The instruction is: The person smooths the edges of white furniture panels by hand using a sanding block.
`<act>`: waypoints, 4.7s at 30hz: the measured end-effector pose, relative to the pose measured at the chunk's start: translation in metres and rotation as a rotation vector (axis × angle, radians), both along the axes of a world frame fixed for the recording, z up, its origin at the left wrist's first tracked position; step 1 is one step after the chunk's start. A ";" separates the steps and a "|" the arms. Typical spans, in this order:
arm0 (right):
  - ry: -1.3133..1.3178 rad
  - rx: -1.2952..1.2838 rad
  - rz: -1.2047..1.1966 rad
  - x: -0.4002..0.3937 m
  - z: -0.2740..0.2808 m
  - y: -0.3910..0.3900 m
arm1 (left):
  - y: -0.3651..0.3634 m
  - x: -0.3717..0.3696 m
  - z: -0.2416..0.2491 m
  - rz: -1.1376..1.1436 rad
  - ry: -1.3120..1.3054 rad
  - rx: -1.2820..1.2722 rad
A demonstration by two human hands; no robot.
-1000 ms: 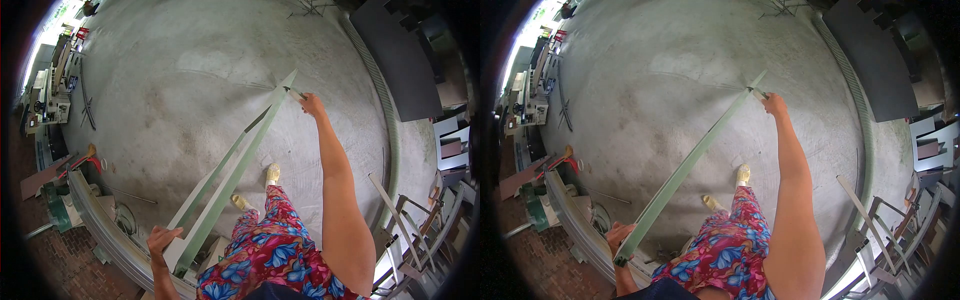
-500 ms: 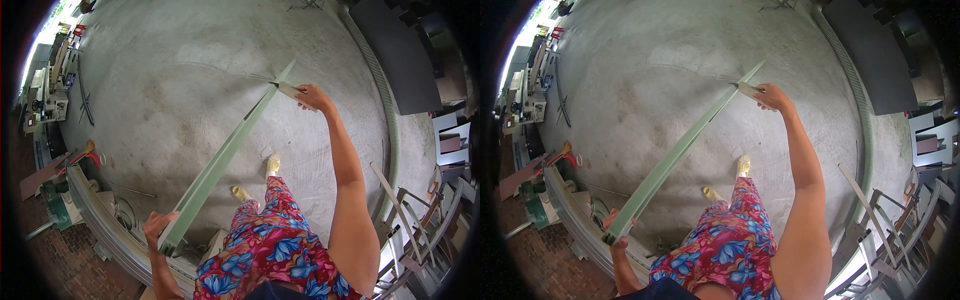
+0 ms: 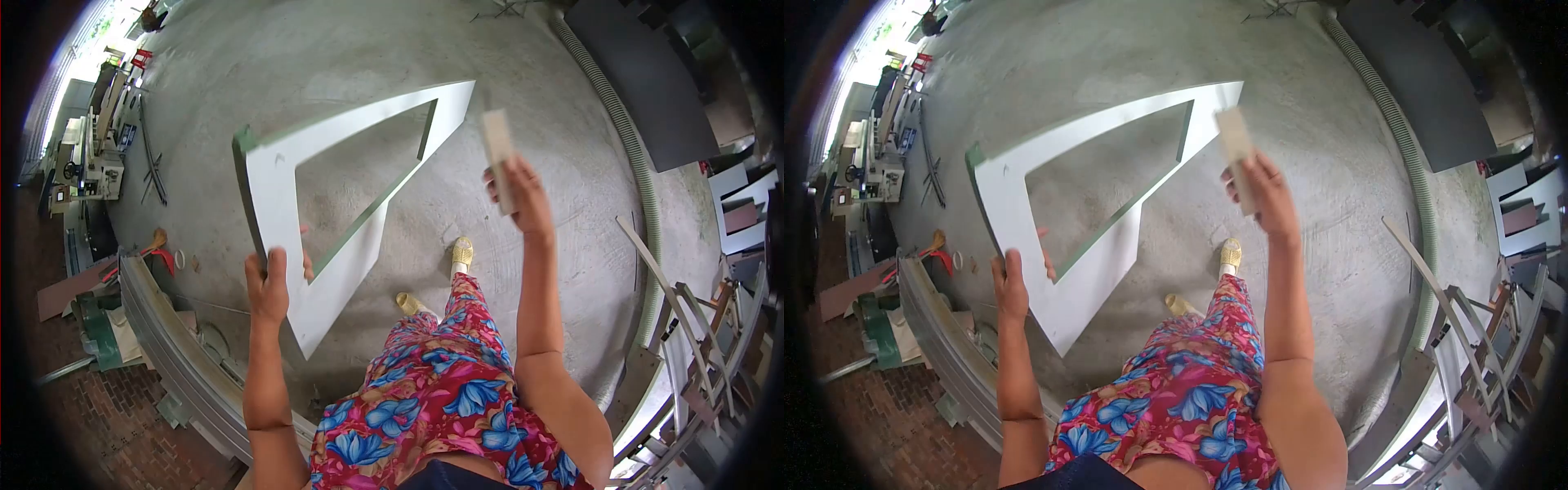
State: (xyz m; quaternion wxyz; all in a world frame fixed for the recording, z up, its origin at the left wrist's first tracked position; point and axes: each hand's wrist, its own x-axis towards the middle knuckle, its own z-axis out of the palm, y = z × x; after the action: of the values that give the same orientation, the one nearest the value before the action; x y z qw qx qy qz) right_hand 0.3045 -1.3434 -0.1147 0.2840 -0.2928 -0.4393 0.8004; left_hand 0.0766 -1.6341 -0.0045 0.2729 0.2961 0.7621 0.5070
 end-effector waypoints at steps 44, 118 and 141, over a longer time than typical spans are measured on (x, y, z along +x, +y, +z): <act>-0.501 0.087 0.120 -0.052 -0.127 -0.079 | 0.078 0.034 0.044 0.124 0.003 -0.095; -0.773 0.501 0.710 -0.058 -0.040 -0.057 | 0.029 0.043 0.016 -0.150 0.421 0.107; -0.233 0.251 0.596 0.000 0.063 -0.220 | 0.018 0.051 0.001 -0.116 0.723 0.037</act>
State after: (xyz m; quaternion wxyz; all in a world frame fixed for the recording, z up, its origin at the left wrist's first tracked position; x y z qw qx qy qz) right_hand 0.3040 -1.5633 -0.0518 0.0192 -0.2038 -0.6303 0.7488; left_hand 0.1276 -1.6160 -0.0035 0.0090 0.5036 0.7821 0.3669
